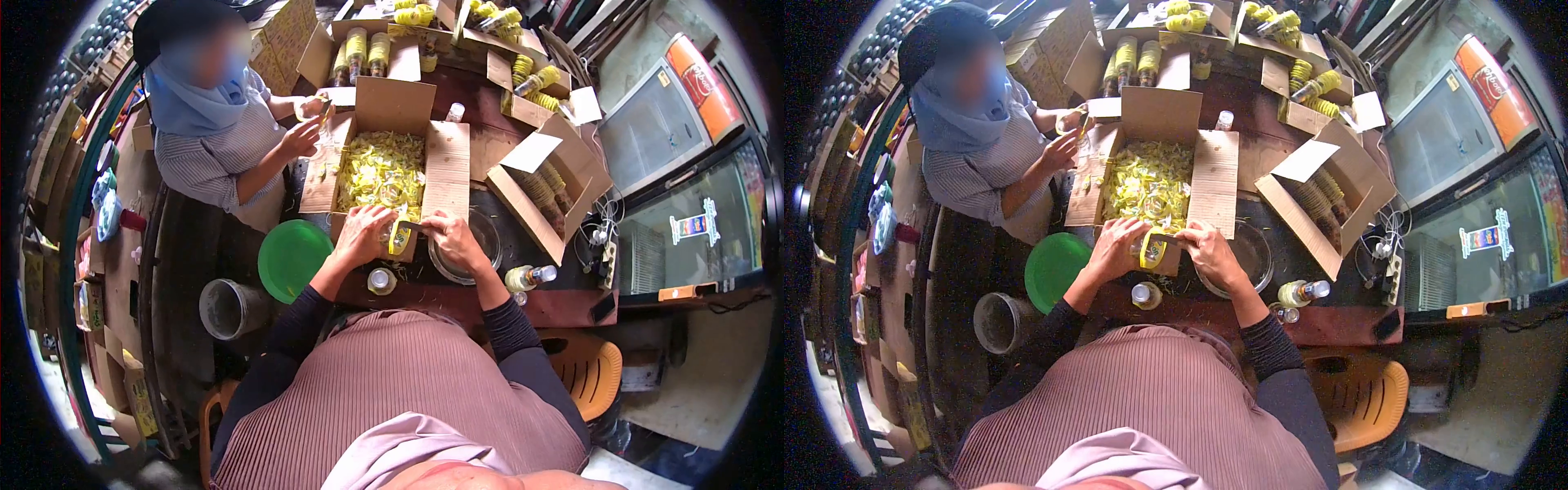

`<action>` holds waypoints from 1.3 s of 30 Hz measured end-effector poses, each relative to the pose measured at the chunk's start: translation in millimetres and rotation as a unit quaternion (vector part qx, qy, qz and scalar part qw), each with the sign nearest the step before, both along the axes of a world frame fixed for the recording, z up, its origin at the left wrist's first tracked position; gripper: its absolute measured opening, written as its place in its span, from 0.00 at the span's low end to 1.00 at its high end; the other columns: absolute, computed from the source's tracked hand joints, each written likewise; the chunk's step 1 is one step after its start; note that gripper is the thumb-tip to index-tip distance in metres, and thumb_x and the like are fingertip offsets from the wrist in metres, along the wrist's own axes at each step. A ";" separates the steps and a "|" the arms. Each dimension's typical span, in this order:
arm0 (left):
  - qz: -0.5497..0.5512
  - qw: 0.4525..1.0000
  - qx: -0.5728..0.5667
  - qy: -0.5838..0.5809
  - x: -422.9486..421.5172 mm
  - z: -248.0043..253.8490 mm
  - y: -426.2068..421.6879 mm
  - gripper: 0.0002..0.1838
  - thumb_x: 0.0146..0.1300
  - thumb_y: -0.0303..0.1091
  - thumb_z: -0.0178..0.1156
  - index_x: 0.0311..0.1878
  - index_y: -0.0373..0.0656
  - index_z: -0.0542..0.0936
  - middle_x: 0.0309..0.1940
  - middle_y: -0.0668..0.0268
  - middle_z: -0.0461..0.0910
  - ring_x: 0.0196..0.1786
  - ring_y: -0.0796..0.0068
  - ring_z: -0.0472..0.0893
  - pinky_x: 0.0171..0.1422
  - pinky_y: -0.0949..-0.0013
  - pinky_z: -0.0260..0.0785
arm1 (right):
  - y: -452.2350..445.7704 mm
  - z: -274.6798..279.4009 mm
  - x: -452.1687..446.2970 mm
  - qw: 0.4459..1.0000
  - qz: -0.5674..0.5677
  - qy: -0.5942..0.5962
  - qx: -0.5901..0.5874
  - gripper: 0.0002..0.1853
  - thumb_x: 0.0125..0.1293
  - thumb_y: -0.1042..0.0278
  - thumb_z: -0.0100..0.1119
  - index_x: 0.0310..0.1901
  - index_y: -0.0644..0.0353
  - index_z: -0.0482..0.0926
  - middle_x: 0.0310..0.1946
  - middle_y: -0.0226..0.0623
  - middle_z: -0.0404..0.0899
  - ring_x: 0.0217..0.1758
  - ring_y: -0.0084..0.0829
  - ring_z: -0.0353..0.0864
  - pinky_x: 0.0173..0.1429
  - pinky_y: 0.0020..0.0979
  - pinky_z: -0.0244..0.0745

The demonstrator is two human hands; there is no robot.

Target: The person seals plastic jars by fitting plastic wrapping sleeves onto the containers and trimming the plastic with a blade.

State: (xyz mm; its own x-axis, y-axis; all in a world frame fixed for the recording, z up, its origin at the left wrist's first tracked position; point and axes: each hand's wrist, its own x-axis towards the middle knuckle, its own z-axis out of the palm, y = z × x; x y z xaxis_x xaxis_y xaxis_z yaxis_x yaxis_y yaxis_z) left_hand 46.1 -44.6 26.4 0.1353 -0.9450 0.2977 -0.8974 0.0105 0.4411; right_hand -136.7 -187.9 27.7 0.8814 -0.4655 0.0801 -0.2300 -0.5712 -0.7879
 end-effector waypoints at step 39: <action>0.015 0.988 0.114 0.105 -52.5 -17.5 -7.0 0.29 0.48 0.40 0.70 0.49 0.40 0.69 0.38 0.50 0.79 0.45 0.50 0.80 0.47 0.54 0.73 | 35.1 -27.4 -11.3 0.987 -0.114 0.057 -0.099 0.19 0.55 0.53 0.66 0.30 0.60 0.71 0.30 0.43 0.75 0.36 0.45 0.78 0.41 0.43 0.73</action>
State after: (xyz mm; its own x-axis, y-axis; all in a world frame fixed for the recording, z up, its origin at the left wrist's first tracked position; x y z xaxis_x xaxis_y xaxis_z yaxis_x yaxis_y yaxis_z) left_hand -6.4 -51.7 8.9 0.2008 -0.9788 0.0407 -0.7837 -0.1356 0.6061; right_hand -148.0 -152.8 0.3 0.7643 -0.6377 0.0956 -0.4513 -0.6350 -0.6269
